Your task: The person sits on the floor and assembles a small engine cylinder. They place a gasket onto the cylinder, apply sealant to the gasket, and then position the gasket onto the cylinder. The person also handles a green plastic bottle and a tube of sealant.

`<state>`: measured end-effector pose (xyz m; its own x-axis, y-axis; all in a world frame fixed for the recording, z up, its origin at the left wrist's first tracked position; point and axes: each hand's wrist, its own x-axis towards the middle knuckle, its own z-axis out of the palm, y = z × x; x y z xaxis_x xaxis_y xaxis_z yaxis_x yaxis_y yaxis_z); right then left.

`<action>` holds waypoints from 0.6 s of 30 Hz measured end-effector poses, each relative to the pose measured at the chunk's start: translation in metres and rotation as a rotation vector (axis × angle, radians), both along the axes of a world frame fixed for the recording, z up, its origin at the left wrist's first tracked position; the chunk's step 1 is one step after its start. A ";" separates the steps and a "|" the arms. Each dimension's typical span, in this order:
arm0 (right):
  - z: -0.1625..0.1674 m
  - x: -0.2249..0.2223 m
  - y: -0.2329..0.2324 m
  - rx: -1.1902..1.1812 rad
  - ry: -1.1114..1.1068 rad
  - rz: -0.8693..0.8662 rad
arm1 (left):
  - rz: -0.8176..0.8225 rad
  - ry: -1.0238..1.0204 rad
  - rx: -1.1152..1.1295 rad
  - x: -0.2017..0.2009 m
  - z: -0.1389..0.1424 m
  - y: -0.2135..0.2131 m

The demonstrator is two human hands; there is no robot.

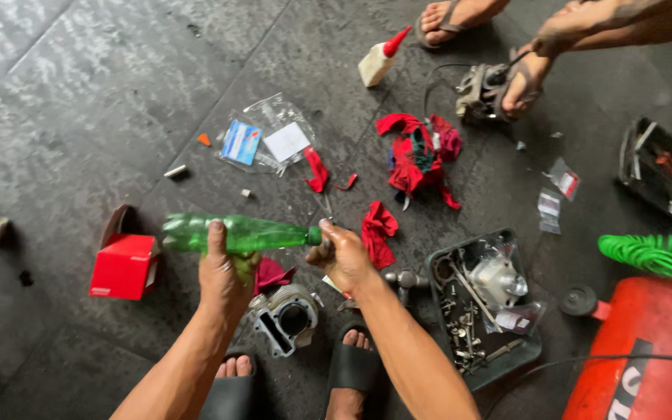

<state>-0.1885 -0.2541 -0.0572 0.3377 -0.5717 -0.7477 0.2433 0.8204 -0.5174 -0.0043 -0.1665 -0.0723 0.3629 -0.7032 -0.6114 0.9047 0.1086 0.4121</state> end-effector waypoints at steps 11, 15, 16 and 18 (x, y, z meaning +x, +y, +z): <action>-0.019 -0.014 -0.007 -0.025 -0.308 0.005 | 0.054 -0.135 -0.076 -0.004 0.003 0.002; -0.003 -0.008 -0.013 0.133 -0.078 -0.032 | 0.019 -0.326 -0.098 -0.001 0.006 0.005; -0.003 -0.008 -0.013 0.127 -0.079 -0.023 | -0.006 -0.376 -0.092 -0.002 0.007 0.007; -0.006 -0.007 -0.016 0.033 -0.306 0.015 | -0.037 -0.449 -0.093 -0.004 0.011 0.005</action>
<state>-0.1950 -0.2697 -0.0636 0.5585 -0.5417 -0.6282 0.3712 0.8405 -0.3947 -0.0085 -0.1616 -0.0615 0.5510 -0.7650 -0.3334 0.6428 0.1343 0.7542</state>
